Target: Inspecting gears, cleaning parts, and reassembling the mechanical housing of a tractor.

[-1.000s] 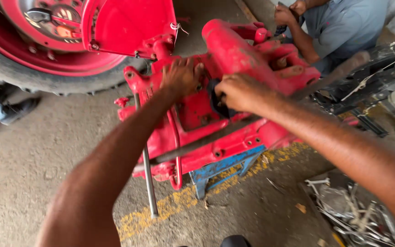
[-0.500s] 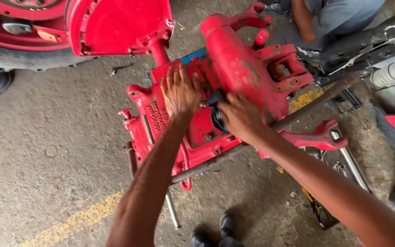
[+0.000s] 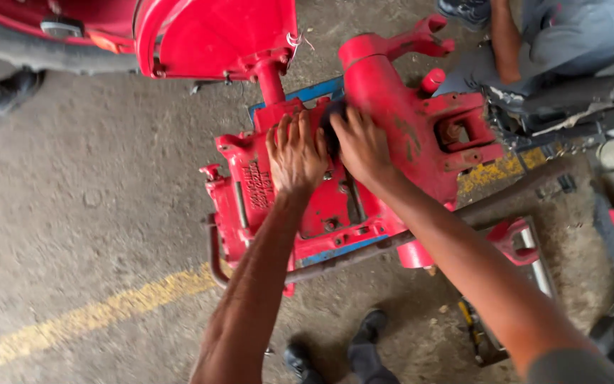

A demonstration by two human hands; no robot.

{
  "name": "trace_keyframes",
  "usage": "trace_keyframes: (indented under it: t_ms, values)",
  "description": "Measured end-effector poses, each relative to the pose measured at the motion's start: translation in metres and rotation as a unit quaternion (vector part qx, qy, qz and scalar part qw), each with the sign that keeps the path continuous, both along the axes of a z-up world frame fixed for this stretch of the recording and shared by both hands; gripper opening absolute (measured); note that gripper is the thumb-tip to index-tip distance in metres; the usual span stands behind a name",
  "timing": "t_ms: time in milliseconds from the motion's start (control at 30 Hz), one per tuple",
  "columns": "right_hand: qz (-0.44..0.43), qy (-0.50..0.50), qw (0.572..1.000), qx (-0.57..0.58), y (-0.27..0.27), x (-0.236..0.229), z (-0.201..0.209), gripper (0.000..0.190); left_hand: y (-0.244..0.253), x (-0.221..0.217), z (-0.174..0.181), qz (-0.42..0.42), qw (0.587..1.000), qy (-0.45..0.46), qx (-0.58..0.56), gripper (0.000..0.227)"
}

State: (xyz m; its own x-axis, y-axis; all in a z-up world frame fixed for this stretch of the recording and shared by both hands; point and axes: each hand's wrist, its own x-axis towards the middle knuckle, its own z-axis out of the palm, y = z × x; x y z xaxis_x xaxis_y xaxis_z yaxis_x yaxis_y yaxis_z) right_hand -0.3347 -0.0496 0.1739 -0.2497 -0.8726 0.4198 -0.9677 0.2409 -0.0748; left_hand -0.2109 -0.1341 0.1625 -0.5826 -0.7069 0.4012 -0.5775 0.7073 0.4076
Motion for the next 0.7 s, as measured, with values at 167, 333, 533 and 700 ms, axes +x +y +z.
trace_keyframes:
  t_ms: [167, 333, 533, 700]
  values:
    - [-0.028, -0.089, 0.995, 0.023, -0.035, -0.042, 0.001, 0.028, 0.002, 0.001, 0.010, 0.006, 1.000, -0.021, 0.011, 0.051]
    - [0.010, -0.087, 0.987, 0.136, 0.025, -0.019, 0.051, 0.037, -0.001, 0.000, 0.002, -0.007, 1.000, -0.014, -0.001, 0.052]
    - [0.066, 0.062, 0.985, 0.147, 0.005, -0.013, 0.003, 0.047, 0.002, 0.001, 0.009, -0.006, 1.000, -0.014, 0.008, 0.053]
    - [0.003, 0.026, 0.992, 0.127, -0.109, -0.070, -0.038, 0.028, 0.001, -0.001, 0.006, 0.001, 1.000, -0.001, 0.014, 0.055]
